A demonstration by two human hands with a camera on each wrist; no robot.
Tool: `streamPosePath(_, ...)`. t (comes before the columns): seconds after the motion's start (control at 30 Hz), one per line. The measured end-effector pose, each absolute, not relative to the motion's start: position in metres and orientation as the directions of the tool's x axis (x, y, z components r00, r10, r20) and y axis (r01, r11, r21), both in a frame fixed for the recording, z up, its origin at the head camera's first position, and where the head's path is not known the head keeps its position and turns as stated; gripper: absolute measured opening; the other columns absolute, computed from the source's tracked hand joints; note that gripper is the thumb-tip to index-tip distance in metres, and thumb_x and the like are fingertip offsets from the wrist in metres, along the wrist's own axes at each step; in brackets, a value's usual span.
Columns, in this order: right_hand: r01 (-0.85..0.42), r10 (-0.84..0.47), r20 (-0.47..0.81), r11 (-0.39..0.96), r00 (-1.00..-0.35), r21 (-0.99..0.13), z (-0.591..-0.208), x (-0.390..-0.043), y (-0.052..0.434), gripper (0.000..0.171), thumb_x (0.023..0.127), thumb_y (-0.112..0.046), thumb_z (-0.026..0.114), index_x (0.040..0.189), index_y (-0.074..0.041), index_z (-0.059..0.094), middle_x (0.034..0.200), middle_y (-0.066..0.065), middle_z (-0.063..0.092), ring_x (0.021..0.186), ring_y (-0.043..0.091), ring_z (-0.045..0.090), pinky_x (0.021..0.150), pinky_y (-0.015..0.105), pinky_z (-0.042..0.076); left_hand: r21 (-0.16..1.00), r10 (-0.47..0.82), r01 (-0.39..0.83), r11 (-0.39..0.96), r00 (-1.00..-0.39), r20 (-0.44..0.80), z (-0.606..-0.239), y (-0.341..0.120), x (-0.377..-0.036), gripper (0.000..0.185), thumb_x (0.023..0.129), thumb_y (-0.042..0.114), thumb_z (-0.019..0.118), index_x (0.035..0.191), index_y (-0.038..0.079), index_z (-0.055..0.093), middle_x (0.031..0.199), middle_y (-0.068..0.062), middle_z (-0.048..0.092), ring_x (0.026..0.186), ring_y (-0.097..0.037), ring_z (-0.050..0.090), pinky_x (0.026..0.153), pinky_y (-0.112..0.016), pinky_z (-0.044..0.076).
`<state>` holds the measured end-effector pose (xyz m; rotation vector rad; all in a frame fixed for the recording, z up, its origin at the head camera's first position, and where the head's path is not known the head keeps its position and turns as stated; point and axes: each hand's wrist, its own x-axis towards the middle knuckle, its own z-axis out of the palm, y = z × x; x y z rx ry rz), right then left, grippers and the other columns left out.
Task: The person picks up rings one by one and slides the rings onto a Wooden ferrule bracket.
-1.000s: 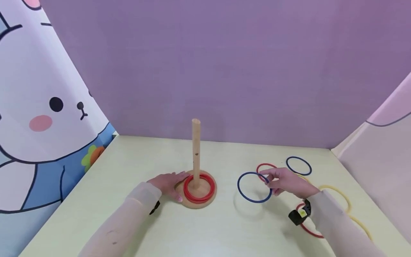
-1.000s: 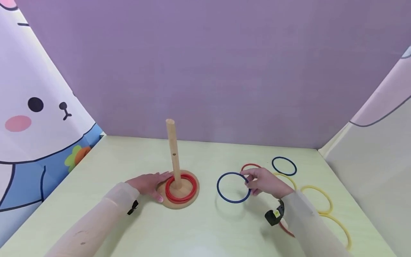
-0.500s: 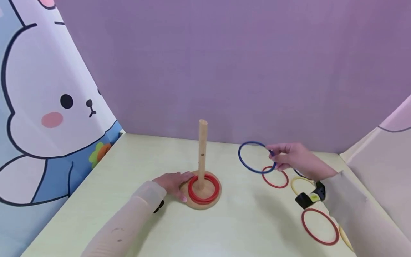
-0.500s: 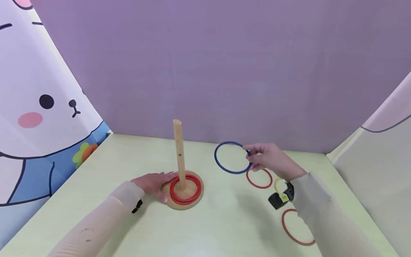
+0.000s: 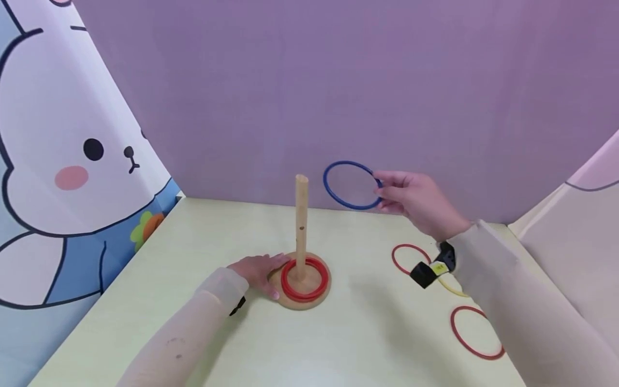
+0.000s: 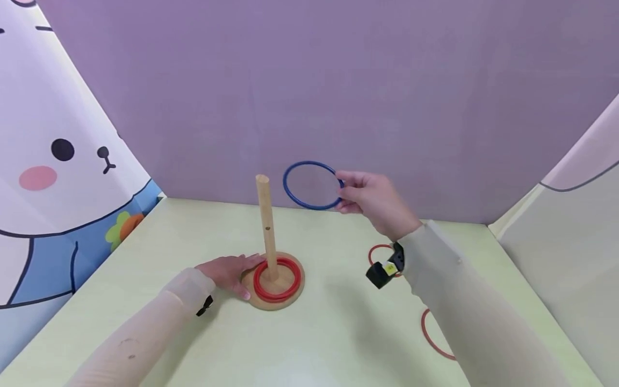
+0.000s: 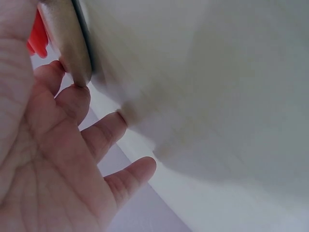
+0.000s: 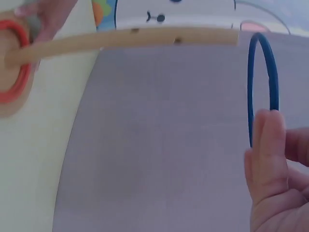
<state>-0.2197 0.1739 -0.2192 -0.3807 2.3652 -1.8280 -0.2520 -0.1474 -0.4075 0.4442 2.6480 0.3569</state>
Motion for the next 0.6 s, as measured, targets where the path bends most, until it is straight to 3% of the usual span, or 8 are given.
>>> streamPosePath(0.27, -0.107, -0.230, 0.080, 0.108, -0.970, -0.988, -0.202, -0.217, 0.142, 0.048, 0.097, -0.008, 0.058, 0.143, -0.003, 0.047, 0.096, 0.005, 0.066, 0.075, 0.011, 0.066, 0.074, 0.020, 0.056, 0.311, 0.337, 0.221, 0.924, -0.855, -0.394, -0.408, -0.149, -0.254, 0.096, 0.075, 0.038, 0.083, 0.154, 0.030, 0.030, 0.157, -0.001, 0.033, 0.146, -0.031, 0.025, 0.108, -0.062, 0.031)
streamPosePath(0.6, -0.073, -0.239, 0.046, 0.107, -0.970, -0.992, -0.192, -0.213, 0.121, 0.044, 0.098, -0.007, 0.057, 0.142, -0.003, 0.049, 0.095, 0.006, 0.066, 0.072, 0.010, 0.066, 0.073, 0.018, 0.055, 0.261, 0.339, 0.248, 0.933, -0.848, -0.407, -0.400, -0.145, -0.252, 0.096, 0.075, 0.040, 0.082, 0.154, 0.029, 0.029, 0.158, -0.002, 0.031, 0.145, -0.032, 0.025, 0.107, -0.062, 0.033)
